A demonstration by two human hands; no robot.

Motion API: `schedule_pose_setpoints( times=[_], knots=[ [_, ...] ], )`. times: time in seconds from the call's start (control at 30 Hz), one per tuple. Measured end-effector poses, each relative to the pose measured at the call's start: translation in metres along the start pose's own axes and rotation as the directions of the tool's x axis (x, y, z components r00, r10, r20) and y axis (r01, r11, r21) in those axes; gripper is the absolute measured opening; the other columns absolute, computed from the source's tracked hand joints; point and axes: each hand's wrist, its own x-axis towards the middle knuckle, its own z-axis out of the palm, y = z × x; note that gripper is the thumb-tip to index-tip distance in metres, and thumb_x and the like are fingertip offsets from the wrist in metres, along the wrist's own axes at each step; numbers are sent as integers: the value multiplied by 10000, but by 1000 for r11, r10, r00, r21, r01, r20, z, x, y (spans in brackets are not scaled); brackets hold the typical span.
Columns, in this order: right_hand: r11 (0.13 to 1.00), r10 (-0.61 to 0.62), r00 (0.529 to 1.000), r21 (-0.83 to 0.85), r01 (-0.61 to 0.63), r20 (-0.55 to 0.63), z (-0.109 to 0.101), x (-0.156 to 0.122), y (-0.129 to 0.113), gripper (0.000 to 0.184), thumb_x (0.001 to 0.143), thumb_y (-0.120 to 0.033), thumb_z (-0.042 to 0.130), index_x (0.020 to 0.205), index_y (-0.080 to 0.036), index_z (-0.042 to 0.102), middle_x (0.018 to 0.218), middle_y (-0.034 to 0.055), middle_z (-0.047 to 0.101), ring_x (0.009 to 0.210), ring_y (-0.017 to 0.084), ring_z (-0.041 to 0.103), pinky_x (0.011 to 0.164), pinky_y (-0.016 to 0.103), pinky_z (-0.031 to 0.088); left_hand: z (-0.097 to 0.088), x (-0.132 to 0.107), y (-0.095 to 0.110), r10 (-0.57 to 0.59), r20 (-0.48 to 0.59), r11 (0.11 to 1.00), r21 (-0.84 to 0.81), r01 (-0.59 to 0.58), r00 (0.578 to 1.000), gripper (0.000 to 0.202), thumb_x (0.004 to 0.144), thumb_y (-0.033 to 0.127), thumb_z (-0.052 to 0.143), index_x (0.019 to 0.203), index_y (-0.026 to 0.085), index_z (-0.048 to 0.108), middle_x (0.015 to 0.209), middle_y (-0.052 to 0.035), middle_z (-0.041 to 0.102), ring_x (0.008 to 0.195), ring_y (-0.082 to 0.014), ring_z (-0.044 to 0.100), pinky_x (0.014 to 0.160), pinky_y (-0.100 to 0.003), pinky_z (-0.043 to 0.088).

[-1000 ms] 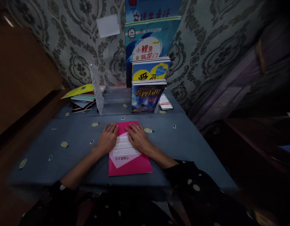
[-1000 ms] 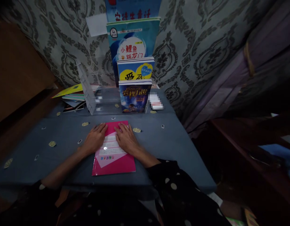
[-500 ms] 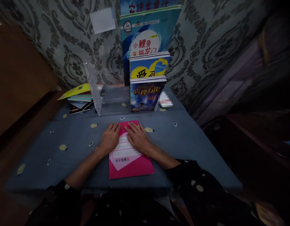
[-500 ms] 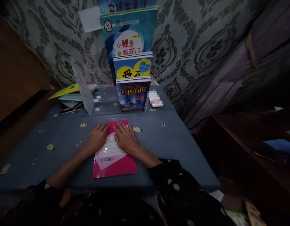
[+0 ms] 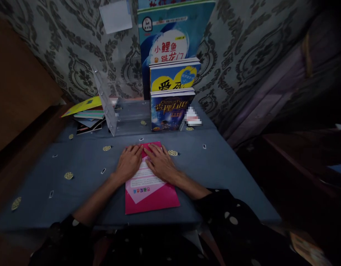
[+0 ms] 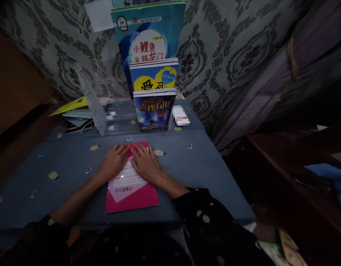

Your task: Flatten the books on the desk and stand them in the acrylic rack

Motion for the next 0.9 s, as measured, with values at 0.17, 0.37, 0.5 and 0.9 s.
schedule_pose_setpoints(
  times=[0.17,0.37,0.5,0.9],
  knots=[
    [1000,21,1000,-1,-21,17,-2,0,-2,511,1012,-318,426,1491,-142,460,1567,182,433,1472,292,366,1223,571,213,-5,4,3,10,28,999,46,-11,1000,393,970,157,462,1349,146,566,1371,-131,608,1183,-292,552,983,-449,458],
    [999,38,999,10,-38,4,-5,-1,-4,500,1017,-310,393,1458,-95,491,1553,199,448,1458,292,390,1218,564,224,-7,17,19,-11,51,996,85,7,999,200,950,121,475,1041,126,654,1082,-145,655,1035,-295,575,898,-442,487],
    [998,59,998,12,-59,6,-6,-1,-4,519,1002,-313,424,1470,-93,474,1557,188,447,1456,284,394,1223,548,212,-2,17,20,-29,-12,998,57,29,1000,235,953,124,475,1120,149,639,1143,-137,646,1025,-286,577,897,-443,485],
    [991,134,991,16,-134,-17,-5,-3,-1,586,991,-410,472,1466,-68,472,1548,207,452,1472,309,367,1219,546,218,3,13,13,-32,-17,999,33,33,999,379,970,154,446,1320,139,591,1266,-143,640,1088,-300,568,900,-466,469]
  ],
)
